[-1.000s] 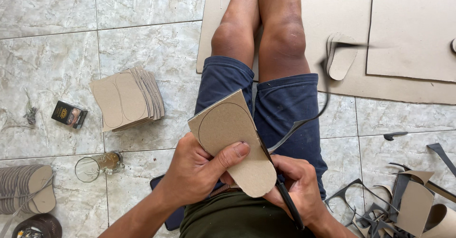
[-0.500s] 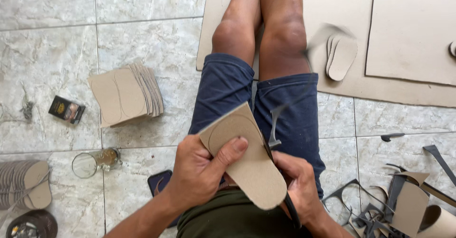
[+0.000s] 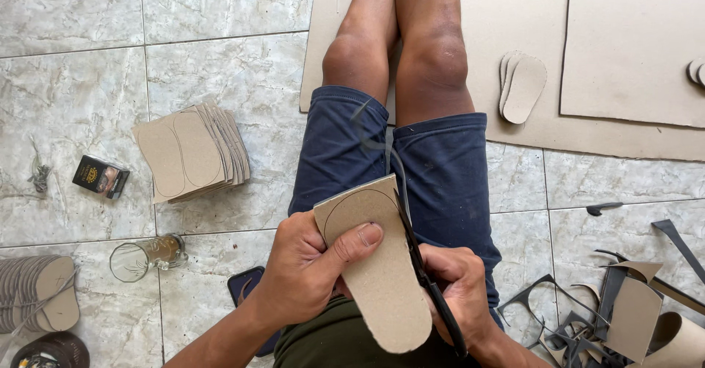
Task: The person lies on the floor cutting sandal insole shapes from sheets of light brown board material with scissors, following a drawn outline and trimming away the excess. They set finished insoles onto a stack beside them and pick up the next marked sheet to cut.
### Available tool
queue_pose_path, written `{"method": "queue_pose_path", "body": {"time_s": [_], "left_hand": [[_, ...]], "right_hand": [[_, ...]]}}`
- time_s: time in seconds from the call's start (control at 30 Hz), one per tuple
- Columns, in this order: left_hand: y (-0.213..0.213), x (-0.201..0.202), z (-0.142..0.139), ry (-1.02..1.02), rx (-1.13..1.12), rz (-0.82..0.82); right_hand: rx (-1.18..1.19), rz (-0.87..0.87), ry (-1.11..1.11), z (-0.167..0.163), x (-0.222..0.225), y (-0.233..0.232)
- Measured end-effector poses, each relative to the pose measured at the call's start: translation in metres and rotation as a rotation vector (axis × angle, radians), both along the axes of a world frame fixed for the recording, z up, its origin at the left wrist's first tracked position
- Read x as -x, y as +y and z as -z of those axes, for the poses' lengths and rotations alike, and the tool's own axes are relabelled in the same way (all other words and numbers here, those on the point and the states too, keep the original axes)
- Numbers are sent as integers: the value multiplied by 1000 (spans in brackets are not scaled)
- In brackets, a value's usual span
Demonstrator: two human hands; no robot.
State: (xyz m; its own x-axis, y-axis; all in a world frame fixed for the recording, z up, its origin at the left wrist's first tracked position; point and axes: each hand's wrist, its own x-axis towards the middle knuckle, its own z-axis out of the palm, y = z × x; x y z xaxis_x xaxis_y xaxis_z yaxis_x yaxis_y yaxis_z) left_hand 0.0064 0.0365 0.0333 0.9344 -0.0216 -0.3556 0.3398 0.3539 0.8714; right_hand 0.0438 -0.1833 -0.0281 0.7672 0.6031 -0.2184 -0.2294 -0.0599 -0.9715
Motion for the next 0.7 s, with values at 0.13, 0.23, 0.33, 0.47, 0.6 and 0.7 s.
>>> {"method": "queue_pose_path", "body": {"time_s": [0.13, 0.23, 0.33, 0.47, 0.6, 0.7], "left_hand": [[2, 1, 2, 23, -5, 51], [1, 1, 3, -15, -55, 103], [4, 0, 6, 32, 3, 104], [13, -1, 8, 8, 48, 143], [14, -2, 6, 9, -2, 213], [17, -7, -2, 29, 86, 252]], "right_hand": [[20, -29, -28, -1, -3, 0], [-81, -20, -125, -8, -7, 6], [-19, -15, -31, -16, -8, 10], [8, -57, -33, -16, -10, 7], [9, -53, 52, -12, -10, 4], [-47, -46, 67, -12, -9, 5]]}}
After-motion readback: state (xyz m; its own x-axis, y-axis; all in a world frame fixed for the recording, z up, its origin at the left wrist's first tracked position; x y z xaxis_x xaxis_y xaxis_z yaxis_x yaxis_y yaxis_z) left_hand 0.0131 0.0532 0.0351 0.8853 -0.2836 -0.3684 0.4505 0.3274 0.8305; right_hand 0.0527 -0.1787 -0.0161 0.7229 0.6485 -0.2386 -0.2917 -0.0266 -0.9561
